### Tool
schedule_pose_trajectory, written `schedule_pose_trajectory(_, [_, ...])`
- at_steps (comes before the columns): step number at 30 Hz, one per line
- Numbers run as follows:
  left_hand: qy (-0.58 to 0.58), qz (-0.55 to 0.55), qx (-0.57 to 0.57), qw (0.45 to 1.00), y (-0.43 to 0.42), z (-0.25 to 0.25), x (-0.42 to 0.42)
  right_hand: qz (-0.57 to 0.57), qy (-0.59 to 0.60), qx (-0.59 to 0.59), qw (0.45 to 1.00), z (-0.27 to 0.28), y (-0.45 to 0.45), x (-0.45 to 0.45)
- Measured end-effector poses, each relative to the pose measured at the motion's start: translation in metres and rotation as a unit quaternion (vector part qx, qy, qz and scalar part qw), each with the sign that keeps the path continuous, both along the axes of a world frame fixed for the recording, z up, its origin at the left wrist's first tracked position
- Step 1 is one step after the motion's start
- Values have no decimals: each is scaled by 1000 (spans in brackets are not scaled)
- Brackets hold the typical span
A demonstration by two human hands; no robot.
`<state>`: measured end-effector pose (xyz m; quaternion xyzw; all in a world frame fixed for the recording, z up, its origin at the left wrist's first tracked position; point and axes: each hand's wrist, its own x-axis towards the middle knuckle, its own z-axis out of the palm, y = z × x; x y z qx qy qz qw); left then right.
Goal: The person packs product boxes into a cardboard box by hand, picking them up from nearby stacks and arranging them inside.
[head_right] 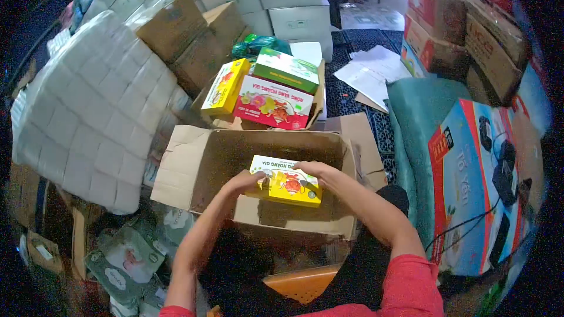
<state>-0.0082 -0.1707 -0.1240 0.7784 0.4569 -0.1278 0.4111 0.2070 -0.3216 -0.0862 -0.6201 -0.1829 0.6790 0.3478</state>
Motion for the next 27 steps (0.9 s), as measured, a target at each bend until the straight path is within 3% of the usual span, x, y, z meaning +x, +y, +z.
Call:
schedule_pose_trajectory(1, [-14, 119, -70, 990, -10, 2, 11, -9, 19, 2, 1000, -18, 3, 9])
schedule_pose_trajectory(3, [17, 115, -110, 987, 12, -63, 21, -35, 15, 9, 999, -58, 12, 21])
schedule_pose_trajectory(5, [52, 55, -94, 993, 6, -68, 43, -61, -46, 25, 997, -21, -4, 15])
schedule_pose_trajectory(6, [63, 63, -35, 995, 1, -77, 57, -74, -77, 34, 994, -7, -10, 15])
schedule_pose_trajectory(7, [76, 71, 25, 994, -5, -91, 67, -48, -148, 45, 987, -44, 1, 25])
schedule_pose_trajectory(9, [106, 107, 86, 985, -5, -108, 83, -74, -96, 35, 992, -25, -5, 24])
schedule_pose_trajectory(12, [93, 33, 64, 993, -19, -75, 84, -58, -53, 51, 996, -49, -6, 29])
schedule_pose_trajectory(13, [81, 131, 80, 985, -16, -97, 82, -53, -49, 50, 996, -50, -7, 28])
schedule_pose_trajectory(16, [129, 115, 138, 975, -12, -105, 81, -36, -41, 60, 997, -38, 0, 23])
schedule_pose_trajectory(18, [164, -17, 160, 973, -10, -101, 80, -24, -64, 71, 995, -40, 4, 18])
schedule_pose_trajectory(21, [164, -120, 164, 965, -9, -84, 77, 27, -149, 104, 983, -40, 8, -8])
schedule_pose_trajectory(22, [142, -121, 164, 969, -3, -83, 72, 59, -197, 119, 971, -16, -1, -15])
schedule_pose_trajectory(24, [98, -124, 163, 974, 10, -84, 63, 142, -268, 143, 942, -68, 29, -30])
schedule_pose_trajectory(25, [106, -95, 167, 976, 24, -93, 61, 159, -236, 210, 935, -19, 9, -31])
schedule_pose_trajectory(26, [115, -65, 170, 977, 34, -94, 59, 119, -248, 254, 927, -11, 12, -32])
schedule_pose_trajectory(27, [92, -46, 216, 971, 24, -52, 60, 79, -258, 296, 916, -7, 14, -34])
